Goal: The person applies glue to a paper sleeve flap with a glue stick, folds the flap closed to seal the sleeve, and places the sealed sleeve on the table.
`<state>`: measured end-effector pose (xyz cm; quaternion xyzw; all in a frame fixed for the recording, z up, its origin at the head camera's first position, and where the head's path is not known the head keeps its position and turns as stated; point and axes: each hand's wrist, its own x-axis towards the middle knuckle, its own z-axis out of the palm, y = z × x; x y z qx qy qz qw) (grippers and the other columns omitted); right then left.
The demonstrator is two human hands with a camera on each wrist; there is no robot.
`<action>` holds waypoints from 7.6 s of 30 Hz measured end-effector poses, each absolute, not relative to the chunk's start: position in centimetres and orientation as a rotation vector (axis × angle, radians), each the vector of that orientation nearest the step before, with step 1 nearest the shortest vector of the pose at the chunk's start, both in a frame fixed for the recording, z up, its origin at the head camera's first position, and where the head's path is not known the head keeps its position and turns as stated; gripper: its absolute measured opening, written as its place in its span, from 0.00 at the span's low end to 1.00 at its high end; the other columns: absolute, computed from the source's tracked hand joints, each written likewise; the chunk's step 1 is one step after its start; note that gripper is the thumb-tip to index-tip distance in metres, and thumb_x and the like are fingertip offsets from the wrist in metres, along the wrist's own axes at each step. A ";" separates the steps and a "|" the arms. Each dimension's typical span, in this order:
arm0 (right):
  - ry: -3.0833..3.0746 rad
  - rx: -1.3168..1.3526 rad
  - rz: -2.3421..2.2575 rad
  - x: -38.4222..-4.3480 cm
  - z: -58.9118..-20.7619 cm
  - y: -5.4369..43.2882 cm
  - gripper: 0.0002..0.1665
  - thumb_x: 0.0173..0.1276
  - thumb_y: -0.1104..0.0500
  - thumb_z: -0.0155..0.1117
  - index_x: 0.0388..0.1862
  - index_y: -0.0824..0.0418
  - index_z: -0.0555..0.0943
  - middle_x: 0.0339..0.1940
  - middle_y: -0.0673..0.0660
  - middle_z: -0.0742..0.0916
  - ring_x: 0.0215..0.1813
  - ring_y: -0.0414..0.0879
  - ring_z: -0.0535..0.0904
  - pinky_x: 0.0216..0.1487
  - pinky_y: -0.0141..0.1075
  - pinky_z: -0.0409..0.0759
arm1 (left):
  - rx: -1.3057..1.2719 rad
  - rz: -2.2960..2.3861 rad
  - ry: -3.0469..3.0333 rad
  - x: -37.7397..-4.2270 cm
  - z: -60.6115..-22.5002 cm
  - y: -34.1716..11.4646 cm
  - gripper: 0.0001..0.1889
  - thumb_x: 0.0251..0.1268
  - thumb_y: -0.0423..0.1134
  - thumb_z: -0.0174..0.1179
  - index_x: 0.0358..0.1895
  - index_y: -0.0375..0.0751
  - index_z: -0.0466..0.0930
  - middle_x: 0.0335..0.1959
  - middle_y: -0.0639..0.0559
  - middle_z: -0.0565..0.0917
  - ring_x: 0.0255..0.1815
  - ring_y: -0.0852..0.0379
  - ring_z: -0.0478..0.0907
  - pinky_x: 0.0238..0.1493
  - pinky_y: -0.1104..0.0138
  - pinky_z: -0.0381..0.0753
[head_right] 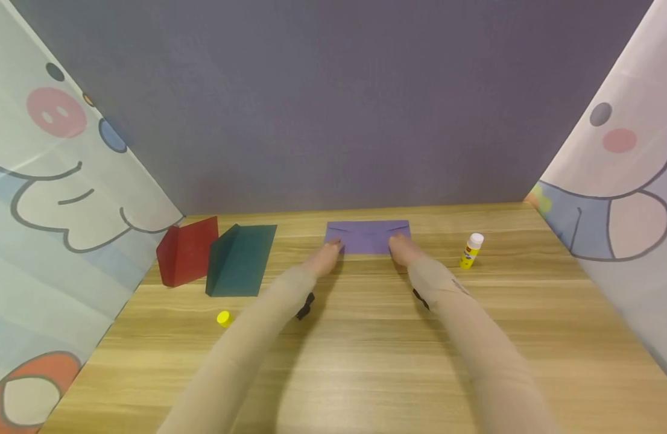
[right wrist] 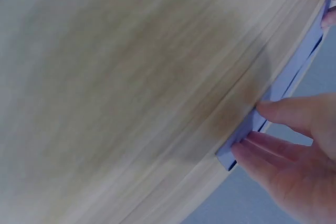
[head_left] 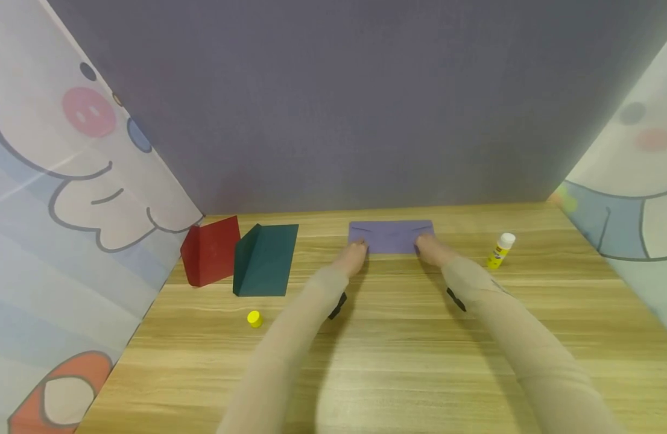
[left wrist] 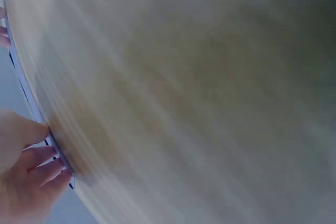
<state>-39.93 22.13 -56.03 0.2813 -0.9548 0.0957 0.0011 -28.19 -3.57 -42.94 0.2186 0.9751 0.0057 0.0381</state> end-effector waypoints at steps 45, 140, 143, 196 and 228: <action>-3.077 0.542 0.428 -31.1 -42.1 16.6 0.13 0.52 0.79 0.49 0.35 0.74 0.77 0.37 0.68 0.81 0.41 0.60 0.77 0.45 0.47 0.76 | 0.688 0.160 2.919 -35.6 -47.6 -4.9 0.25 0.68 0.41 0.41 0.66 0.39 0.53 0.66 0.43 0.58 0.63 0.49 0.60 0.64 0.65 0.55; -2.684 1.059 0.428 -17.6 -40.7 21.2 0.12 0.51 0.69 0.65 0.37 0.68 0.79 0.34 0.58 0.81 0.33 0.48 0.80 0.33 0.34 0.79 | -0.143 0.803 2.958 -21.8 -41.3 -30.3 0.19 0.57 0.26 0.51 0.50 0.15 0.65 0.46 0.23 0.71 0.40 0.36 0.74 0.42 0.52 0.75; -2.673 1.065 0.435 -17.6 -40.7 21.3 0.13 0.50 0.69 0.65 0.37 0.69 0.79 0.34 0.58 0.81 0.33 0.49 0.80 0.33 0.34 0.80 | -0.152 0.879 2.945 -21.9 -41.3 -30.5 0.19 0.57 0.26 0.51 0.50 0.15 0.65 0.47 0.22 0.69 0.29 0.42 0.78 0.36 0.56 0.78; -2.588 1.047 0.467 -16.7 -38.8 22.4 0.15 0.48 0.71 0.66 0.37 0.69 0.78 0.35 0.61 0.82 0.35 0.53 0.80 0.32 0.39 0.79 | 0.195 1.132 2.526 -24.4 -33.2 -17.6 0.18 0.64 0.32 0.49 0.57 0.33 0.66 0.53 0.32 0.71 0.45 0.47 0.72 0.35 0.62 0.76; -2.455 1.062 0.448 -16.1 -37.8 22.3 0.18 0.40 0.72 0.70 0.35 0.68 0.80 0.33 0.59 0.82 0.31 0.50 0.80 0.27 0.37 0.79 | 0.546 0.827 2.431 -24.5 -37.6 -9.2 0.16 0.62 0.29 0.51 0.53 0.35 0.71 0.54 0.41 0.72 0.53 0.47 0.69 0.49 0.61 0.73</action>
